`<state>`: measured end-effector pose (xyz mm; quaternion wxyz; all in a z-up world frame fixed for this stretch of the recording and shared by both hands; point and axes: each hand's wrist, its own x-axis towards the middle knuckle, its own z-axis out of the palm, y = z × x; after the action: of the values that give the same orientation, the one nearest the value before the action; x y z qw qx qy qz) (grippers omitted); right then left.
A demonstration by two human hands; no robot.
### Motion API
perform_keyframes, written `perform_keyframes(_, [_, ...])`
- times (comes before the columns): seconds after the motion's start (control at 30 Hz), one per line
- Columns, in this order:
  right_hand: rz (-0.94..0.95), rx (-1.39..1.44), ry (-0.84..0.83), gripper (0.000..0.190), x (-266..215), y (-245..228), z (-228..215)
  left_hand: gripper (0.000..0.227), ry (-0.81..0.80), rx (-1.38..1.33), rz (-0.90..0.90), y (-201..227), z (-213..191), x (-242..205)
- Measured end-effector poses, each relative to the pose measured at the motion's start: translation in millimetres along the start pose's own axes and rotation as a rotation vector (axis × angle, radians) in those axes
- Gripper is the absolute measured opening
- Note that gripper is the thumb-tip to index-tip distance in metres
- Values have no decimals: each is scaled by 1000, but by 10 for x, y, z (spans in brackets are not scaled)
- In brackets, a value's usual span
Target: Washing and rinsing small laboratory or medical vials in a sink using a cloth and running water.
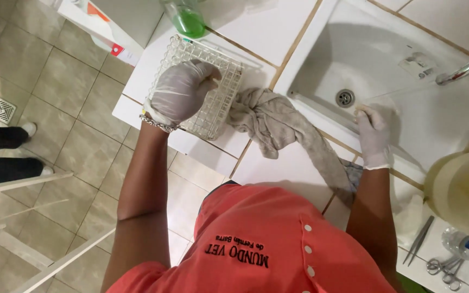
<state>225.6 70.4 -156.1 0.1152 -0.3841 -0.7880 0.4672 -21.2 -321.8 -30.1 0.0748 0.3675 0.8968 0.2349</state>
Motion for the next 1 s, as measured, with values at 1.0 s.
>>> perform_keyframes(1.0, [63, -95, -111, 29, -17, -216, -92, 18, 129, 270, 104, 319, -27, 558])
